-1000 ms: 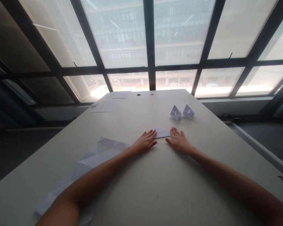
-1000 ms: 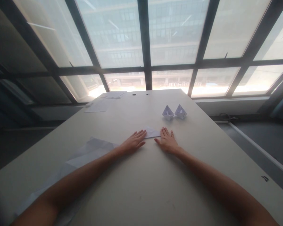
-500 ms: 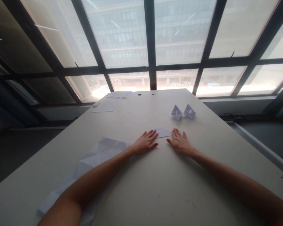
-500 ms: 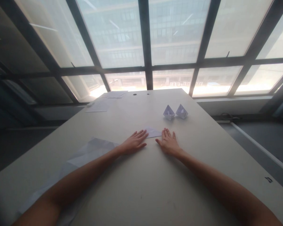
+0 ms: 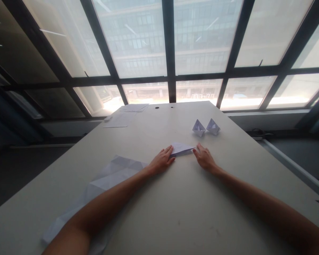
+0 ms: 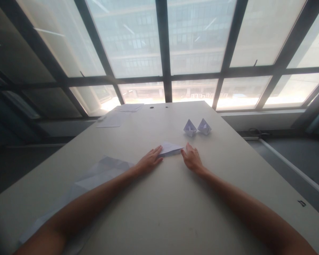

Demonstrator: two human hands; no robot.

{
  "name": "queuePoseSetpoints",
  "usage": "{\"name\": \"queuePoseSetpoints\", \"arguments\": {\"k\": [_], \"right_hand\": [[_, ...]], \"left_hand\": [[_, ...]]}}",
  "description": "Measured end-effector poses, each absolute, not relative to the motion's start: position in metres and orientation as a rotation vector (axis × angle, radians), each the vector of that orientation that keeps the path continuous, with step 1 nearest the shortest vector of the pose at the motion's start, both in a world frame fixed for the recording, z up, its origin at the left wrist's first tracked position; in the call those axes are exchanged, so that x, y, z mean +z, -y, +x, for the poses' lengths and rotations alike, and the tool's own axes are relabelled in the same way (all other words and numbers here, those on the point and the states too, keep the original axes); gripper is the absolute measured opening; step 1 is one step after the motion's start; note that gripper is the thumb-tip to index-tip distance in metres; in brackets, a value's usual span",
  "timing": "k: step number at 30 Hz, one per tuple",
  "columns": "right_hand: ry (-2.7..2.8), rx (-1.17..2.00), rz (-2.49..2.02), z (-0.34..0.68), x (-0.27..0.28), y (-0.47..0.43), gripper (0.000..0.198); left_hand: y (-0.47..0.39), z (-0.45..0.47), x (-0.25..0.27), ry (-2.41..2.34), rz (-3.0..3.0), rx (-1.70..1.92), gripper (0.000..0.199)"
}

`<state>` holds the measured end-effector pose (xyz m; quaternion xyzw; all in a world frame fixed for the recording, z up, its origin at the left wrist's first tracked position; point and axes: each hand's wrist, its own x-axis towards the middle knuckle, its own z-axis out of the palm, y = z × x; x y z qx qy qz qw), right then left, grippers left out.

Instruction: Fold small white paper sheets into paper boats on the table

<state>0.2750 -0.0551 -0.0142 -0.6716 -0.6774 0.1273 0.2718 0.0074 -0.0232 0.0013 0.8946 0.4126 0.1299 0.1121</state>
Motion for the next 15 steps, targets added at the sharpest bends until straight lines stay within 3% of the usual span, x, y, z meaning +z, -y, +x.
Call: {"name": "queuePoseSetpoints", "arguments": {"k": [15], "right_hand": [[1.701, 0.415, -1.320, 0.2699, -0.0097, 0.0557, 0.048]], "left_hand": [[0.0207, 0.0076, 0.0048, -1.258, 2.508, 0.678, 0.050]]}}
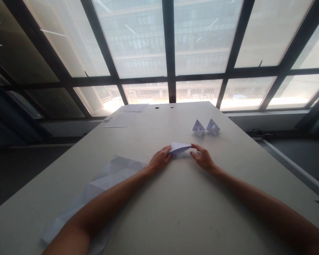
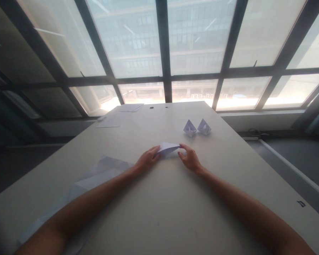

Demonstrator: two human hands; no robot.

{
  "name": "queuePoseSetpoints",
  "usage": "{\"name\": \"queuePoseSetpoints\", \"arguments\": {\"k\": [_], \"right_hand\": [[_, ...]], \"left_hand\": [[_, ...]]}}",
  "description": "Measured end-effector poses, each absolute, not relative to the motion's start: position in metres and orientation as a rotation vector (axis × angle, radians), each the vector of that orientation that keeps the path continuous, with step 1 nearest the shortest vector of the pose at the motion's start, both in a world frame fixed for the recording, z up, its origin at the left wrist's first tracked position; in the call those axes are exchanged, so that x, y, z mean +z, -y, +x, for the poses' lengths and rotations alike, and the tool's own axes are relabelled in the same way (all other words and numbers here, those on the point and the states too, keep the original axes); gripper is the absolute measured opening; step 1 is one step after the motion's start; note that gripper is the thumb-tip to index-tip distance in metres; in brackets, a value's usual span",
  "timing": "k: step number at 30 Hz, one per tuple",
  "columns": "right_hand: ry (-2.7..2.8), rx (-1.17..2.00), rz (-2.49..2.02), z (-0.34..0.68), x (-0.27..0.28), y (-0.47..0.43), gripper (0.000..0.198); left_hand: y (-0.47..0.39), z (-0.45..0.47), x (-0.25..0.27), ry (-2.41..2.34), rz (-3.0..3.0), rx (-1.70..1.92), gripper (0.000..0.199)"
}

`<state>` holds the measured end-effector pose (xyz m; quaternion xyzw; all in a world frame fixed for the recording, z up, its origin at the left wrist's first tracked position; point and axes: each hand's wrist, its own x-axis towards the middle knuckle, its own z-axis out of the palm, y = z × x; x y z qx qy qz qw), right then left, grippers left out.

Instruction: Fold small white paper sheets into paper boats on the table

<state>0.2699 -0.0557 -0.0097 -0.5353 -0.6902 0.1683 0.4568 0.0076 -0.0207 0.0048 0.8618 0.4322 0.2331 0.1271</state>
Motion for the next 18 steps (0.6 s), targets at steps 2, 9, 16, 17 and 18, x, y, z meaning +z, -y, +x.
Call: {"name": "queuePoseSetpoints", "arguments": {"k": [2, 9, 16, 17, 18], "right_hand": [[1.679, 0.418, -1.276, 0.267, -0.008, 0.057, 0.046], [1.702, 0.434, -1.161, 0.261, 0.000, 0.064, 0.039], [1.925, 0.218, -1.141, 0.254, 0.010, 0.077, 0.042], [1.957, 0.181, -1.143, 0.252, 0.012, 0.079, 0.044], [1.983, 0.147, -1.146, 0.250, 0.014, 0.080, 0.045]], "left_hand": [[0.020, 0.008, 0.006, -1.238, 2.486, 0.733, 0.048], [0.021, 0.011, 0.010, -1.162, 2.361, 0.865, 0.046], [0.017, 0.012, 0.007, -1.222, 2.242, 0.952, 0.049], [0.016, 0.012, 0.006, -1.236, 2.213, 0.953, 0.049], [0.015, 0.012, 0.006, -1.249, 2.181, 0.954, 0.050]]}}
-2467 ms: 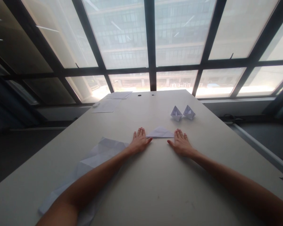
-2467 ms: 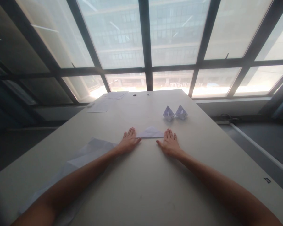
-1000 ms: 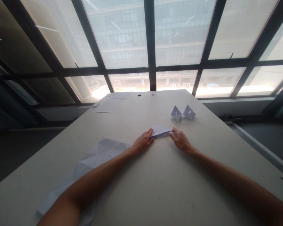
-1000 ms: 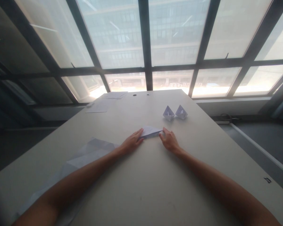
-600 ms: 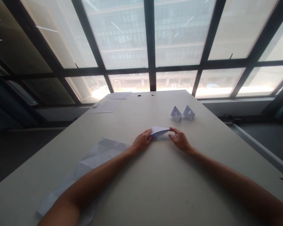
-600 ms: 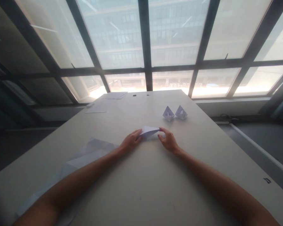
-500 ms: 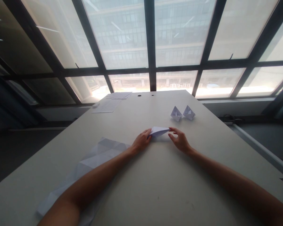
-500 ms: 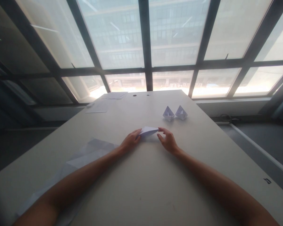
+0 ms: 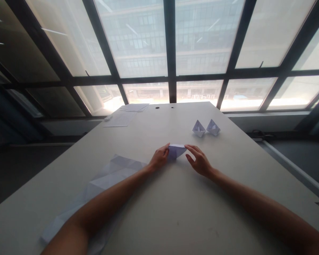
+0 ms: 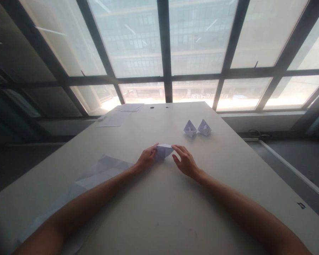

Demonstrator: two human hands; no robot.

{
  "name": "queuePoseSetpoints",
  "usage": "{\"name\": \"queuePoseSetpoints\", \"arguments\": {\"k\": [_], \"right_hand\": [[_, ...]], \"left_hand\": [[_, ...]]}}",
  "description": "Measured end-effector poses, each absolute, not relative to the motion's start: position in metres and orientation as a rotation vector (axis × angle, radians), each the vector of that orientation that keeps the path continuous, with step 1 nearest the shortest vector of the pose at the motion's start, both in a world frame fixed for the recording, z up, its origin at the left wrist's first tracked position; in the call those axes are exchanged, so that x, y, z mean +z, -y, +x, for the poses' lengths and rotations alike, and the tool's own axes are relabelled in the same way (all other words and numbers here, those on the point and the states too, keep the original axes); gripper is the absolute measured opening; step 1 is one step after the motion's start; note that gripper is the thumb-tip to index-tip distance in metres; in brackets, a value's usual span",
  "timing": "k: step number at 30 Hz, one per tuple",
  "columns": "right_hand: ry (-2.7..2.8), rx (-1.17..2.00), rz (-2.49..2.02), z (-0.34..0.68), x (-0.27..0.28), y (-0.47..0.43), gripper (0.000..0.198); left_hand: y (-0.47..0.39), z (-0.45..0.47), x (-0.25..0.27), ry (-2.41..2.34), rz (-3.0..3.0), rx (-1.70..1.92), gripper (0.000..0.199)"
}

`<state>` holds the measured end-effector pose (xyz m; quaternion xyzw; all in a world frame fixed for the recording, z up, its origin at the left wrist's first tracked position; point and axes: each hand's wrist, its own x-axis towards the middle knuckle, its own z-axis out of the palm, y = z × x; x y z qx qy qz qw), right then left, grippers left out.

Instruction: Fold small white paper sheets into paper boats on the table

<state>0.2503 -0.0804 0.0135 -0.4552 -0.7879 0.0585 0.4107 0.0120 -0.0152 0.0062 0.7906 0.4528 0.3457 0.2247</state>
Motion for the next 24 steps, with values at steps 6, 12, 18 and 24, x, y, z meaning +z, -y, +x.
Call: {"name": "queuePoseSetpoints", "arguments": {"k": [6, 12, 18, 24], "right_hand": [[2.101, -0.025, -1.122, 0.246, 0.022, 0.088, 0.051], [2.207, -0.050, -0.992, 0.243, 0.023, 0.089, 0.061], [2.282, -0.008, -0.910, 0.242, 0.015, 0.084, 0.066], [2.374, 0.008, -0.982, 0.244, 0.009, 0.082, 0.066]], "left_hand": [[0.015, 0.014, 0.010, -1.192, 2.053, 0.965, 0.049], [0.017, 0.017, 0.015, -1.109, 1.980, 0.922, 0.053], [0.021, 0.015, 0.018, -1.030, 1.877, 0.892, 0.072], [0.026, 0.014, 0.023, -0.967, 1.714, 0.863, 0.062]]}}
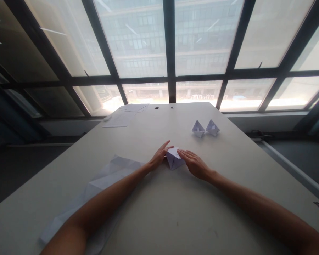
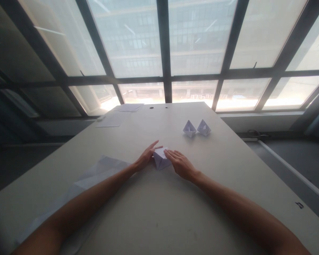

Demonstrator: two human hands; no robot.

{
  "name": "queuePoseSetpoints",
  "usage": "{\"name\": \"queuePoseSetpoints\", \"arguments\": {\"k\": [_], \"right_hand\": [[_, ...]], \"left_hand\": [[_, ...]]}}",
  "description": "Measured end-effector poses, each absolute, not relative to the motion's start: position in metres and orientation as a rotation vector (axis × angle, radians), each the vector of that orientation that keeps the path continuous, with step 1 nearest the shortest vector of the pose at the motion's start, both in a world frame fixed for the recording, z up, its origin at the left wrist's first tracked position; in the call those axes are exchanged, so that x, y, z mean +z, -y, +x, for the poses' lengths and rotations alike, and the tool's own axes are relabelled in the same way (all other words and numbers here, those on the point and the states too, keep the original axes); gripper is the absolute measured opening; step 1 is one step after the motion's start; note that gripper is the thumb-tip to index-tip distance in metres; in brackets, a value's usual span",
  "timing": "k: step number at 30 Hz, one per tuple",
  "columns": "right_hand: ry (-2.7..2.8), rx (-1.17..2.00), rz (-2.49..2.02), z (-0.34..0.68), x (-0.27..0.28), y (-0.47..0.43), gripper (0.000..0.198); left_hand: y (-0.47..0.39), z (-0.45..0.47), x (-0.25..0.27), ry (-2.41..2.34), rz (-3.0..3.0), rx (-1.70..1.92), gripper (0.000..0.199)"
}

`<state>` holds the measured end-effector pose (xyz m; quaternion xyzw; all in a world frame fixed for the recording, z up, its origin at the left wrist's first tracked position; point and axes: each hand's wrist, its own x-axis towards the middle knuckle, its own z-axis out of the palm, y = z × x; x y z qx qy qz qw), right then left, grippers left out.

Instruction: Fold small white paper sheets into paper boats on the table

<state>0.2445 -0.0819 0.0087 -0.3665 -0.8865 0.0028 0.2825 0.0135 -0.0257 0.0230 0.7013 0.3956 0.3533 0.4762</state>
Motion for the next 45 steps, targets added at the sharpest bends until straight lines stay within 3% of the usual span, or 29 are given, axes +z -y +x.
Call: {"name": "queuePoseSetpoints", "arguments": {"k": [8, 13, 24, 33, 40, 45], "right_hand": [[2.509, 0.104, -0.992, 0.248, 0.004, 0.080, 0.063], [2.577, 0.151, -1.007, 0.248, 0.007, 0.081, 0.051], [2.716, 0.268, -1.047, 0.253, 0.006, 0.081, 0.066], [2.632, 0.247, -1.297, 0.253, 0.002, 0.079, 0.076], [2.698, 0.322, -1.101, 0.260, 0.006, 0.077, 0.066], [2.722, 0.346, -1.056, 0.261, 0.010, 0.077, 0.063]], "left_hand": [[0.019, 0.019, 0.008, -1.074, 2.094, 0.949, 0.038], [0.020, 0.017, -0.001, -1.114, 2.346, 0.858, 0.033], [0.033, 0.017, 0.007, -1.034, 2.806, 0.228, 0.061], [0.036, 0.013, 0.013, -1.016, 2.894, 0.097, 0.076], [0.039, 0.015, 0.020, -1.055, 2.883, 0.313, 0.051], [0.034, 0.011, 0.017, -1.058, 2.849, 0.178, 0.064]]}}
